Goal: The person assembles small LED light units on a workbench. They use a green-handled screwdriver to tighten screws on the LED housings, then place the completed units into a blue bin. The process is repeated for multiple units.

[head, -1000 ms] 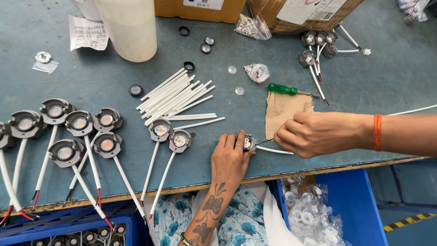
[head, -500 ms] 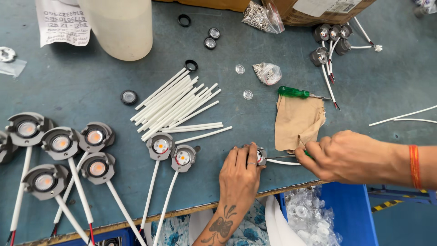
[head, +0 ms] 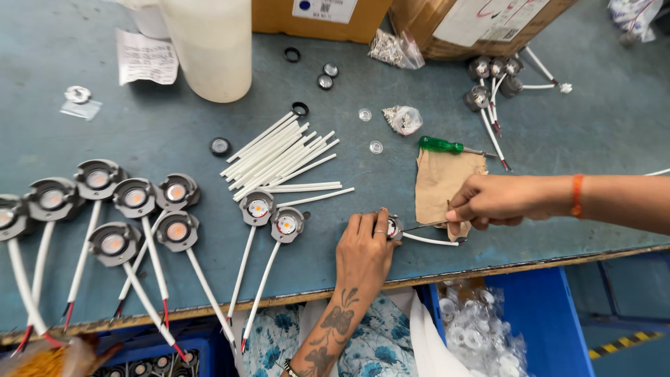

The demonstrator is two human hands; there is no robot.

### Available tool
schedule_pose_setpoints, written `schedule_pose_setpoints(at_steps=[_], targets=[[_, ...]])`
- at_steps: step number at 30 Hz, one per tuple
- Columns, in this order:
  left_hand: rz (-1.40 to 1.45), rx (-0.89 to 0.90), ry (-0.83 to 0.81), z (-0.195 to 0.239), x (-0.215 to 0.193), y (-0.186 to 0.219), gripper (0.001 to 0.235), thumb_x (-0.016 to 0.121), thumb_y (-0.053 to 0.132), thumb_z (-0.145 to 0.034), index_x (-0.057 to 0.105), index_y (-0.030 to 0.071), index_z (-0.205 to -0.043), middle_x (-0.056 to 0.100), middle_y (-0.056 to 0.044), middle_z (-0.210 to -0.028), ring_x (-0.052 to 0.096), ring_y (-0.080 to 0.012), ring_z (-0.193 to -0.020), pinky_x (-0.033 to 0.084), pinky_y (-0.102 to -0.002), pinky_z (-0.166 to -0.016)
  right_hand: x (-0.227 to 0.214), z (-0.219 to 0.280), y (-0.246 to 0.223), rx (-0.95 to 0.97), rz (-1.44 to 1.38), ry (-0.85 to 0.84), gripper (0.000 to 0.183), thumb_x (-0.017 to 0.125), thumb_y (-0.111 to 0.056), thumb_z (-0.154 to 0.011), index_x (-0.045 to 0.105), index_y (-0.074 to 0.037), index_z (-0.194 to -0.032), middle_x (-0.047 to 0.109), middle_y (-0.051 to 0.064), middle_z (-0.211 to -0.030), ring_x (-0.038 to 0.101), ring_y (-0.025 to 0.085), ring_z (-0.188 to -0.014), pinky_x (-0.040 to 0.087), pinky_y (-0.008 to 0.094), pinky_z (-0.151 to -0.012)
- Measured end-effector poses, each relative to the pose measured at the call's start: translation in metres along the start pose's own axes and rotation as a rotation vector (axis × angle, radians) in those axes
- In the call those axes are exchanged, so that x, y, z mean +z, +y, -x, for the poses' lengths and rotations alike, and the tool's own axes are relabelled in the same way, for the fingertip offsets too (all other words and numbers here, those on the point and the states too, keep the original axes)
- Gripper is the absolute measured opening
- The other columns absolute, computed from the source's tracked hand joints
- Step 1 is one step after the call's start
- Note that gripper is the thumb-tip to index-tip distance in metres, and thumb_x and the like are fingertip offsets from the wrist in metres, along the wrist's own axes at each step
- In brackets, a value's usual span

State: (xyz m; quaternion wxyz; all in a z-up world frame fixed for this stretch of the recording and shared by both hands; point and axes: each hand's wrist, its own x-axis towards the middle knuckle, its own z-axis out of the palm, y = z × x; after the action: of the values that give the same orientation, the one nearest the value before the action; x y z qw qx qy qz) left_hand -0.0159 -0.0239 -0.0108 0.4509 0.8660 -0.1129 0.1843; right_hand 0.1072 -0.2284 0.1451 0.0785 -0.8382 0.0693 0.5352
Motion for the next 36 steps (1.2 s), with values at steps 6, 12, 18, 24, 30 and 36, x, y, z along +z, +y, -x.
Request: schedule_pose_setpoints(at_steps=[6, 12, 18, 24, 30, 36], targets=[[-0.015, -0.033, 0.018, 0.000, -0.005, 0.003, 0.061, 0.086, 0.020, -0.071, 0.068, -0.004, -0.124, 0.066, -0.013, -0.106, 0.061, -0.0296, -0.101, 0.054, -0.039, -0.080, 0.016, 0.027, -0.021, -0.494, 0.672, 0.352, 0.036, 0.077, -0.040, -0.085, 0.071, -0.010, -0.105, 0.065, 0.003, -0.084, 0.069, 0.022, -0.078, 0.051, 0.036, -0.067], [-0.026, -0.026, 0.035, 0.001, -0.006, 0.006, 0.060, 0.086, 0.021, -0.072, 0.068, -0.005, -0.123, 0.067, -0.012, -0.107, 0.062, -0.0291, -0.100, 0.054, -0.039, -0.080, 0.024, 0.057, -0.031, -1.027, 1.391, 0.686, 0.020, 0.062, -0.014, -0.079, 0.067, -0.003, -0.094, 0.063, 0.005, -0.084, 0.067, 0.021, -0.076, 0.052, 0.035, -0.063], [-0.032, -0.006, 0.028, 0.000, -0.007, 0.007, 0.059, 0.085, 0.019, -0.073, 0.067, -0.006, -0.123, 0.066, -0.013, -0.106, 0.061, -0.0297, -0.100, 0.054, -0.040, -0.081, 0.017, 0.054, -0.036, -1.201, 2.191, 0.722, 0.027, 0.060, -0.021, -0.078, 0.068, 0.003, -0.087, 0.058, -0.001, -0.073, 0.055, 0.010, -0.057, 0.044, 0.026, -0.045], [-0.013, -0.008, 0.036, -0.001, -0.005, 0.007, 0.059, 0.083, 0.017, -0.073, 0.065, -0.007, -0.125, 0.067, -0.015, -0.109, 0.062, -0.0312, -0.101, 0.054, -0.040, -0.083, 0.007, 0.040, -0.042, -1.106, 2.137, 0.504, 0.028, 0.061, -0.016, -0.079, 0.067, 0.009, -0.088, 0.054, -0.001, -0.069, 0.055, 0.009, -0.052, 0.040, 0.025, -0.036], [-0.006, 0.011, 0.028, 0.000, -0.001, 0.003, 0.058, 0.081, 0.014, -0.076, 0.064, -0.009, -0.126, 0.066, -0.020, -0.113, 0.062, -0.0359, -0.106, 0.053, -0.044, -0.093, 0.016, 0.034, -0.025, -0.719, 1.640, 0.312, 0.049, 0.060, -0.015, -0.083, 0.059, 0.012, -0.124, 0.064, 0.011, -0.084, 0.070, 0.023, -0.060, 0.052, 0.036, -0.041], [-0.037, 0.016, 0.020, 0.002, 0.003, 0.001, 0.057, 0.080, 0.014, -0.078, 0.063, -0.009, -0.127, 0.066, -0.022, -0.116, 0.062, -0.0374, -0.110, 0.053, -0.045, -0.096, 0.014, 0.026, -0.022, -0.257, 1.009, 0.171, 0.028, 0.061, -0.024, -0.090, 0.072, -0.015, -0.115, 0.069, 0.003, -0.082, 0.073, 0.026, -0.081, 0.057, 0.042, -0.069]])
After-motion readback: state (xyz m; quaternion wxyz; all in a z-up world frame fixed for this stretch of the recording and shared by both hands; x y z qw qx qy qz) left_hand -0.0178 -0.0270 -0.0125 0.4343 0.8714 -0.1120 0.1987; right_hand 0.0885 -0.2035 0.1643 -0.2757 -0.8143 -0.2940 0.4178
